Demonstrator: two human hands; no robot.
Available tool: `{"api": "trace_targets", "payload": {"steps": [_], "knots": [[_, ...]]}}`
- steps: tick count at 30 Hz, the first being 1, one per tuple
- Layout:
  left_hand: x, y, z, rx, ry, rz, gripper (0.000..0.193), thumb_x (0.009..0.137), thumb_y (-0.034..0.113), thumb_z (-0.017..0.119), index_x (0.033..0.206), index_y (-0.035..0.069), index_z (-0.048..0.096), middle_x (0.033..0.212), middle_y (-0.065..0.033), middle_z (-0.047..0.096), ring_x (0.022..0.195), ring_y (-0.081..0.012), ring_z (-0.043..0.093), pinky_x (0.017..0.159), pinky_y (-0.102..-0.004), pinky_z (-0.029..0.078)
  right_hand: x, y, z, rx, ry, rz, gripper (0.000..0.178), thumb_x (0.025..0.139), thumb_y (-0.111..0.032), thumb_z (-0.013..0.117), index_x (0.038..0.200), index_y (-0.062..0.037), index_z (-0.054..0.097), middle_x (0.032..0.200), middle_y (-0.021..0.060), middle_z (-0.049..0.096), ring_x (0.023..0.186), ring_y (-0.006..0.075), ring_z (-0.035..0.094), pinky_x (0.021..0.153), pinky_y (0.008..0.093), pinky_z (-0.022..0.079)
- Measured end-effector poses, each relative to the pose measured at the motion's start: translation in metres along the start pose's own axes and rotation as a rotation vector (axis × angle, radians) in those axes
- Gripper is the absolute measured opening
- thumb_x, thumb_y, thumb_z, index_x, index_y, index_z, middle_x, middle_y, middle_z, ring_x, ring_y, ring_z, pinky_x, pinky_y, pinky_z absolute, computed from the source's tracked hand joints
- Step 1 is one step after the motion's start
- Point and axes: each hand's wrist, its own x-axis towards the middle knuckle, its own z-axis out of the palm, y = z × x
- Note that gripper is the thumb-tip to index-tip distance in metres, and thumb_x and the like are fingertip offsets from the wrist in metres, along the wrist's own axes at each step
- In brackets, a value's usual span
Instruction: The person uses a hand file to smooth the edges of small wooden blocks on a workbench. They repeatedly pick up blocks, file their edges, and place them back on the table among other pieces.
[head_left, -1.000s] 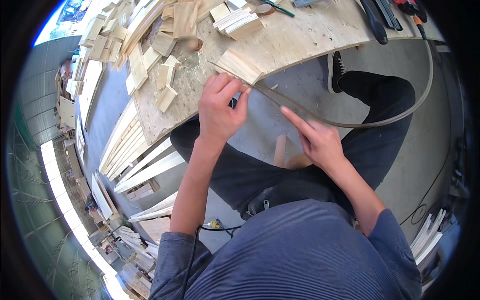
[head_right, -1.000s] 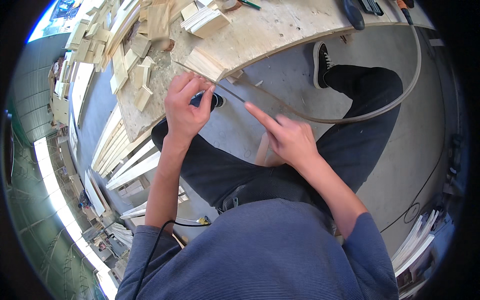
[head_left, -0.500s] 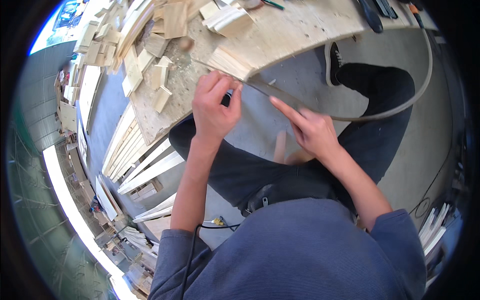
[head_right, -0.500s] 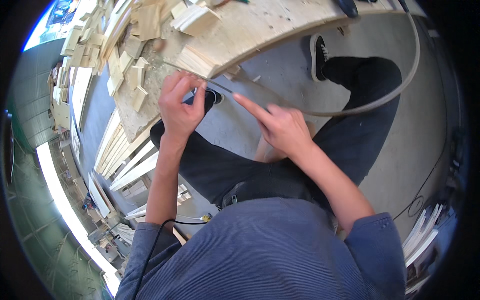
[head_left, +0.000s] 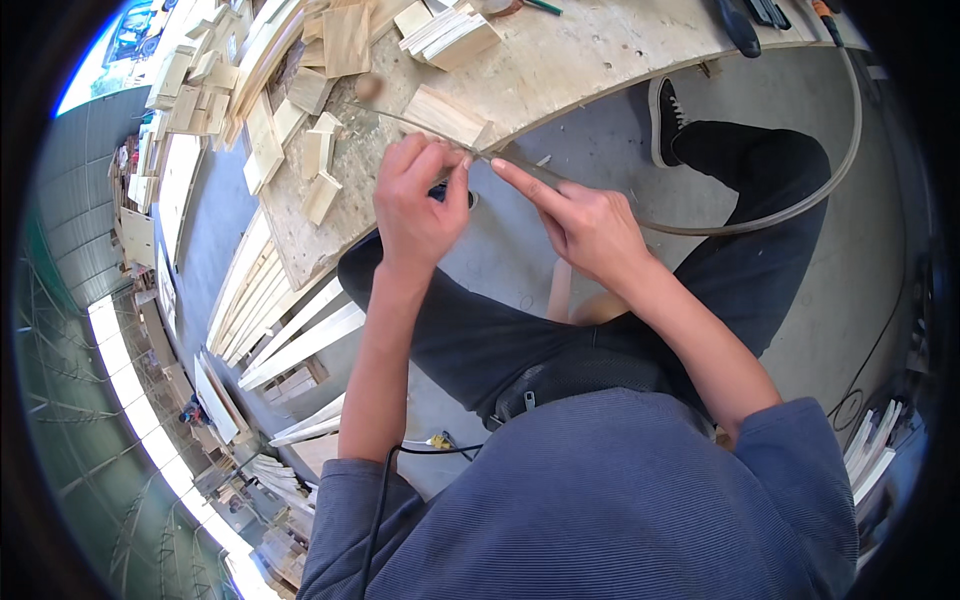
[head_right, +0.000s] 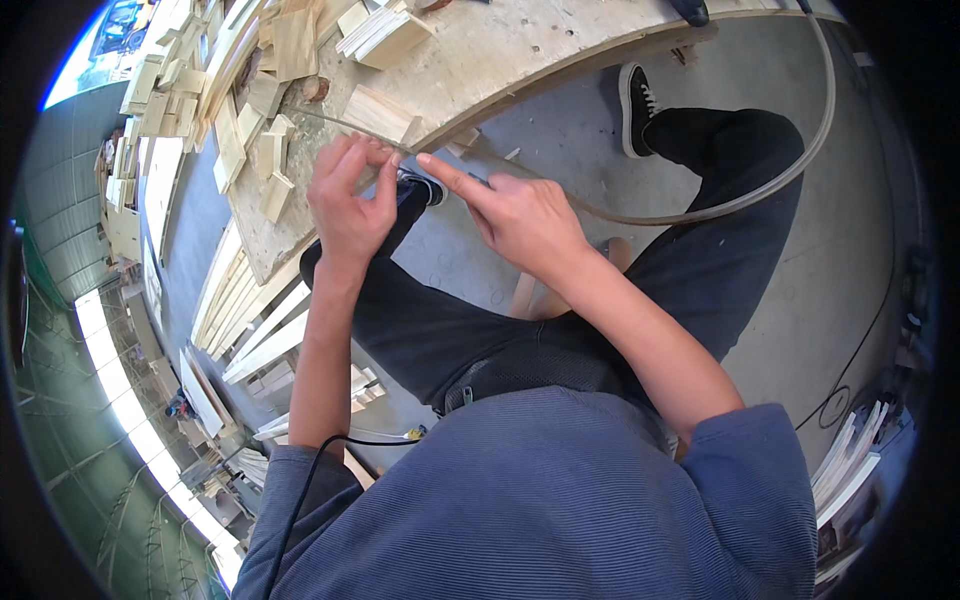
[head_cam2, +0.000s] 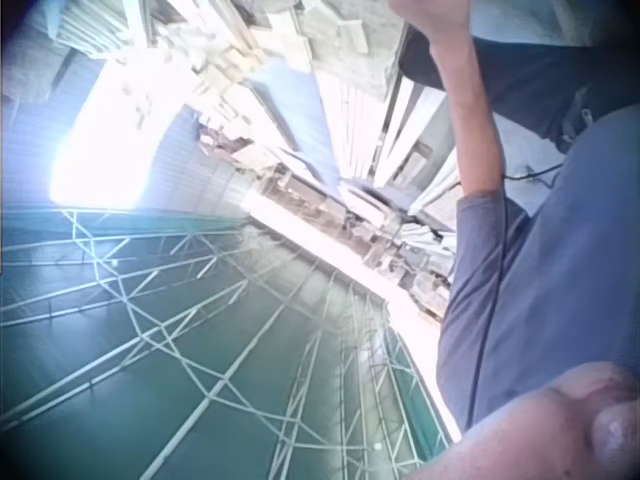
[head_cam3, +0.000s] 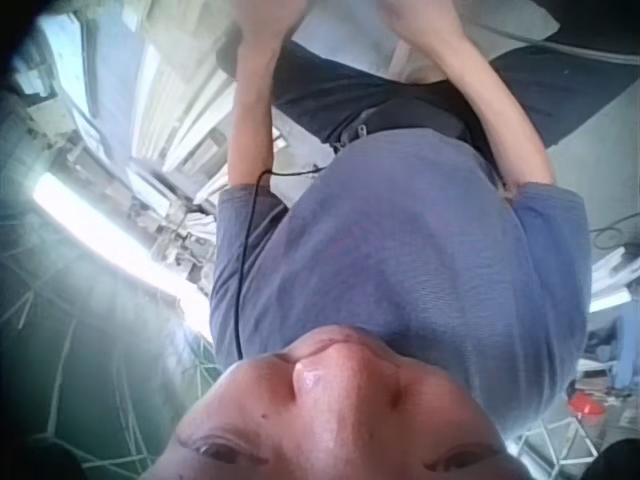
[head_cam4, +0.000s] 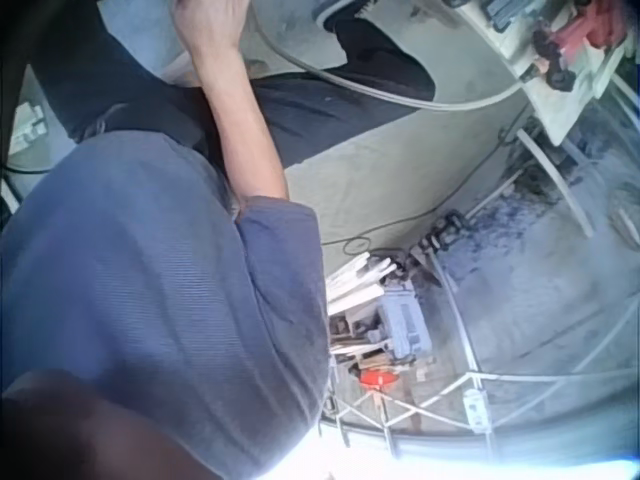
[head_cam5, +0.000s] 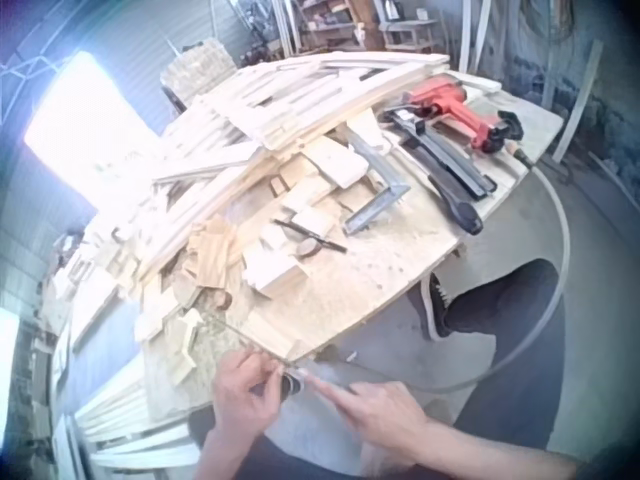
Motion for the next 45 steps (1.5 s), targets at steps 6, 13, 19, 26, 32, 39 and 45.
{"api": "trace_targets", "payload": {"steps": [6, 13, 19, 26, 32, 39, 45], "knots": [[0.004, 0.001, -0.001, -0.05, 0.004, -0.007, 0.013, 0.087, 0.001, 0.083, 0.091, 0.007, 0.072, 0.094, -0.0073, 0.069, 0.093, -0.0323, 0.067, 0.081, -0.0426, 0.055, -0.047, 0.008, -0.012, -0.036, -0.034, 0.059, 0.084, 0.095, -0.002, 0.074, 0.168, -0.0394, 0.058, 0.071, 0.0071, 0.056, 0.059, 0.0287, 0.061, 0.057, 0.0452, 0.054], [0.004, -0.006, 0.001, -0.013, 0.014, 0.023, 0.014, 0.086, 0.001, 0.083, 0.092, 0.007, 0.072, 0.096, -0.0069, 0.07, 0.091, -0.0321, 0.066, 0.08, -0.0423, 0.055, -0.012, 0.002, 0.005, -0.007, 0.003, 0.04, 0.083, 0.097, -0.006, 0.074, 0.17, -0.0413, 0.055, 0.072, 0.0075, 0.057, 0.059, 0.0312, 0.061, 0.057, 0.0462, 0.053], [0.001, -0.002, -0.001, -0.017, -0.012, -0.02, 0.012, 0.089, 0.0, 0.085, 0.094, 0.004, 0.076, 0.102, -0.0128, 0.076, 0.102, -0.0357, 0.073, 0.09, -0.0447, 0.058, -0.068, 0.004, -0.027, -0.028, -0.049, 0.084, 0.085, 0.093, -0.002, 0.076, 0.169, -0.0371, 0.058, 0.071, 0.0069, 0.053, 0.057, 0.0282, 0.059, 0.055, 0.0446, 0.053], [-0.009, -0.002, 0.003, -0.055, -0.013, 0.074, 0.018, 0.081, 0.002, 0.09, 0.093, 0.007, 0.076, 0.104, -0.0095, 0.075, 0.1, -0.0333, 0.072, 0.087, -0.0419, 0.06, -0.088, -0.015, -0.039, -0.051, -0.062, 0.106, 0.083, 0.09, 0.005, 0.076, 0.166, -0.0287, 0.064, 0.072, 0.0072, 0.051, 0.057, 0.0259, 0.055, 0.056, 0.0429, 0.052], [-0.013, -0.003, 0.008, -0.072, 0.019, 0.061, 0.022, 0.078, 0.002, 0.092, 0.093, 0.008, 0.077, 0.104, -0.009, 0.076, 0.1, -0.0323, 0.072, 0.087, -0.0418, 0.06, -0.06, -0.022, -0.032, -0.076, -0.091, 0.101, 0.086, 0.092, 0.002, 0.077, 0.169, -0.0325, 0.059, 0.072, 0.0073, 0.051, 0.057, 0.0274, 0.057, 0.055, 0.045, 0.052], [0.0, -0.011, 0.003, -0.051, -0.011, 0.054, 0.02, 0.079, 0.003, 0.092, 0.093, 0.008, 0.078, 0.098, -0.0057, 0.072, 0.092, -0.0287, 0.068, 0.08, -0.0398, 0.056, -0.038, -0.015, -0.009, -0.061, -0.01, 0.091, 0.094, 0.089, -0.003, 0.078, 0.171, -0.0413, 0.053, 0.072, 0.0068, 0.053, 0.057, 0.0295, 0.061, 0.054, 0.0459, 0.055], [-0.001, -0.009, 0.007, -0.04, 0.031, 0.063, 0.021, 0.079, 0.002, 0.092, 0.095, 0.008, 0.078, 0.098, -0.0058, 0.072, 0.092, -0.0289, 0.068, 0.08, -0.0394, 0.056, -0.063, 0.004, -0.022, -0.091, -0.018, 0.065, 0.094, 0.087, -0.004, 0.079, 0.171, -0.04, 0.055, 0.071, 0.0062, 0.049, 0.055, 0.0292, 0.059, 0.054, 0.0462, 0.054]]}}
